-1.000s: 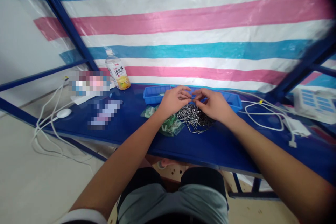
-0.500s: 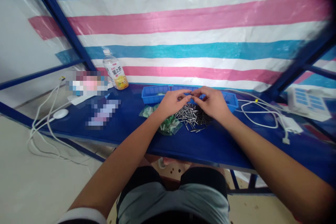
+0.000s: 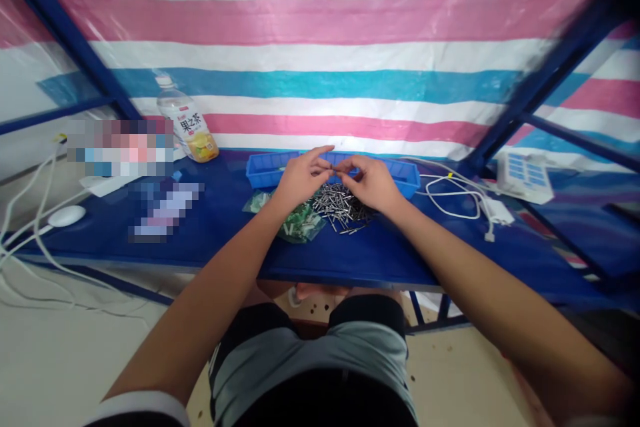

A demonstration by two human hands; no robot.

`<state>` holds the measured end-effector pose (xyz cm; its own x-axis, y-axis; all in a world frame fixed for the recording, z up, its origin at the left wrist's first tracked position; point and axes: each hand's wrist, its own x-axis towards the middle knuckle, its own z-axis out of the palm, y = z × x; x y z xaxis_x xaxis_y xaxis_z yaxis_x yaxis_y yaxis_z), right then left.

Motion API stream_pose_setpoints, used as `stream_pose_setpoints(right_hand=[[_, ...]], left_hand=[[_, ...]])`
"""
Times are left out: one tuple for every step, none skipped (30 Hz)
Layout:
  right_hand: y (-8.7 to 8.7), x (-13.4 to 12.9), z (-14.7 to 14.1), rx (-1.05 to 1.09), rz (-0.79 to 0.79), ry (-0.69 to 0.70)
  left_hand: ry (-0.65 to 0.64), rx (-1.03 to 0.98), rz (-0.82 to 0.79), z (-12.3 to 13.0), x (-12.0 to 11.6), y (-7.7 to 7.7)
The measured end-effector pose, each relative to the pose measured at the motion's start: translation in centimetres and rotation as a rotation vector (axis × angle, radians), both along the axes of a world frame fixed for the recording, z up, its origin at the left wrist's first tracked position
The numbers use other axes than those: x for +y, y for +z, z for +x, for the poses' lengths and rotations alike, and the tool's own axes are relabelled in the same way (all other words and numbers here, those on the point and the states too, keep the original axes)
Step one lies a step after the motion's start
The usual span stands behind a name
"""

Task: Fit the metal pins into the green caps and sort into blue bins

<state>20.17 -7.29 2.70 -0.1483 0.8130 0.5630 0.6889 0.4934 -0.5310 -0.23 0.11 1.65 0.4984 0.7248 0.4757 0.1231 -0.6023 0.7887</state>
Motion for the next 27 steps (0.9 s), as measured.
stream_pose_setpoints(right_hand=[[0.1, -0.1, -0.1, 0.008, -0.009, -0.013], [0.1, -0.1, -0.1, 0.022, -0.02, -0.025], [0.2, -0.2, -0.1, 0.038, -0.031, -0.032], [0.2, -0.2, -0.1, 0.055, -0.041, -0.036], [0.2, -0.2, -0.2, 0.07, -0.049, -0.036], [0.2, -0.2, -0.2, 0.076, -0.053, -0.031], [0.2, -0.2, -0.2, 0.074, -0.054, -0.024], [0.2, -0.2, -0.1, 0.067, -0.054, -0.016], [0.1, -0.1, -0.1, 0.057, -0.05, -0.009], [0.1, -0.1, -0.1, 0.047, -0.043, -0.007], [0.0, 0.0, 0.0, 0.036, -0.036, -0.007], [-0.1, 0.1, 0.1, 0.028, -0.028, -0.01], [-0.2, 0.2, 0.1, 0.021, -0.022, -0.011], [-0.3, 0.2, 0.2, 0.014, -0.018, -0.01], [-0.3, 0.3, 0.3, 0.008, -0.015, -0.007], [-0.4, 0.3, 0.3, 0.0, -0.013, -0.001], [-0.5, 0.4, 0.4, -0.01, -0.01, 0.006], [-0.5, 0.4, 0.5, -0.024, -0.005, 0.012], [-0.4, 0.4, 0.7, -0.04, 0.003, 0.013], [-0.4, 0.5, 0.9, -0.057, 0.013, 0.01], [-0.3, 0.5, 1.2, -0.072, 0.025, 0.0], [-0.2, 0.6, 1.5, -0.085, 0.039, -0.017], [0.0, 0.6, 1.9, -0.096, 0.056, -0.043], [0.2, 0.7, 2.2, -0.106, 0.073, -0.078], [0.4, 0.8, 2.6, -0.12, 0.09, -0.114], [0.6, 0.8, 3.0, -0.139, 0.11, -0.159], [0.7, 0.9, 3.4, -0.165, 0.122, -0.199]], left_hand=[[0.003, -0.008, -0.009, 0.0, 0.0, 0.0], [0.006, -0.013, -0.015, 0.0, 0.0, 0.0], [0.009, -0.013, -0.017, 0.0, 0.0, 0.0], [0.01, -0.007, -0.015, 0.0, 0.0, 0.0], [0.009, 0.002, -0.011, 0.0, 0.0, 0.0], [0.008, 0.009, -0.003, 0.0, 0.0, 0.0], [0.005, 0.015, 0.007, 0.0, 0.1, -0.1], [0.002, 0.021, 0.02, 0.0, 0.2, -0.1], [-0.001, 0.026, 0.036, 0.0, 0.3, -0.2], [-0.004, 0.028, 0.052, 0.0, 0.4, -0.3], [-0.007, 0.028, 0.065, 0.0, 0.5, -0.4], [-0.01, 0.025, 0.071, 0.0, 0.6, -0.5], [-0.014, 0.016, 0.068, 0.0, 0.7, -0.5], [-0.022, 0.002, 0.056, 0.1, 0.8, -0.6], [-0.034, -0.017, 0.038, 0.1, 0.8, -0.6], [-0.049, -0.037, 0.016, 0.1, 0.8, -0.6], [-0.06, -0.055, -0.002, 0.2, 0.8, -0.6], [-0.065, -0.065, -0.014, 0.2, 0.7, -0.5], [-0.061, -0.064, -0.016, 0.2, 0.7, -0.4], [-0.048, -0.055, -0.009, 0.2, 0.6, -0.3], [-0.031, -0.037, 0.007, 0.2, 0.5, -0.2], [-0.009, -0.014, 0.031, 0.1, 0.4, -0.1], [0.014, 0.013, 0.063, 0.1, 0.4, 0.0], [0.034, 0.044, 0.1, 0.1, 0.3, 0.0], [0.048, 0.081, 0.14, 0.0, 0.2, 0.1], [0.053, 0.127, 0.183, 0.0, 0.2, 0.1], [0.046, 0.18, 0.225, -0.1, 0.2, 0.1]])
